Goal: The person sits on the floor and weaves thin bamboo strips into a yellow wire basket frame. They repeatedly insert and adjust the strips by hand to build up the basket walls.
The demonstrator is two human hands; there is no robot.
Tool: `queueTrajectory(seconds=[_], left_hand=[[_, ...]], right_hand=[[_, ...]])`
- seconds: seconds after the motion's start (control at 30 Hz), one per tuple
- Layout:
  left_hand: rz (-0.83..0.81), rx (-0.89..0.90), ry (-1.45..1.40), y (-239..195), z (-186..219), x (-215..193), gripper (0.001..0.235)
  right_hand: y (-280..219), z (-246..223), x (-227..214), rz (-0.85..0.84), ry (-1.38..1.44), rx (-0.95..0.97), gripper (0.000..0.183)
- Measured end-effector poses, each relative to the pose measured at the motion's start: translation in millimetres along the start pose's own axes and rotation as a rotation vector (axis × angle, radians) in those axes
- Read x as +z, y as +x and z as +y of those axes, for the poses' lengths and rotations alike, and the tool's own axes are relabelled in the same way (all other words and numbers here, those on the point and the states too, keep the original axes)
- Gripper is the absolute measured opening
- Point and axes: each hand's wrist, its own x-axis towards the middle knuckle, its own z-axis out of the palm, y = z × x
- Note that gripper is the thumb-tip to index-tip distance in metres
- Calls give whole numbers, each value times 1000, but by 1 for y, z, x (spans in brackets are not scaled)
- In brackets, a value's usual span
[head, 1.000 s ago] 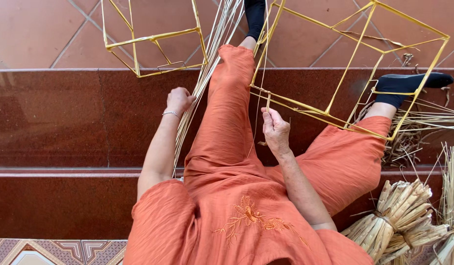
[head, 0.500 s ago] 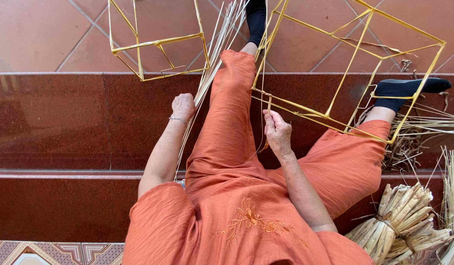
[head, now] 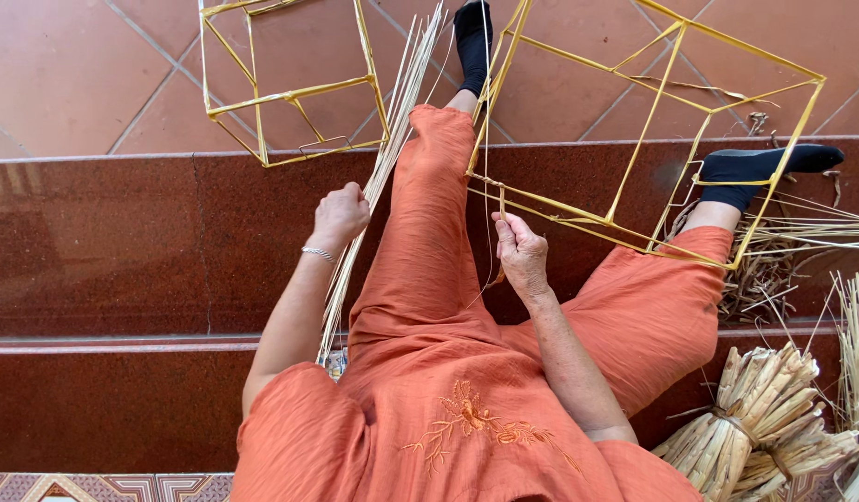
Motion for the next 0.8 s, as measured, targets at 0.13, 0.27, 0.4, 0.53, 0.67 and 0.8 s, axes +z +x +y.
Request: queueTrajectory(seconds=[0.13,0.27,0.4,0.53,0.67,0.8], left_hand=[[-100,116,-454,-46,21,-69,16],[-215,267,-943,-101,52,-155,7],[-2,596,-1168,-132,92,-215,3],[257,997,-1191,-110,134,-232,4],[426,1151,-990,-66,182,-196,4],[342,1049,-736,-25,217,-133,8]], right_hand=[[-1,3,-2,-8,111,74,23],[-6,10,2,7,199,128,23],[-8,15,3,15,228,129,18],[-13,19,2,4,149,102,18],[-15,18,1,22,115,121,16],[-17,18,0,40,87,85,16]])
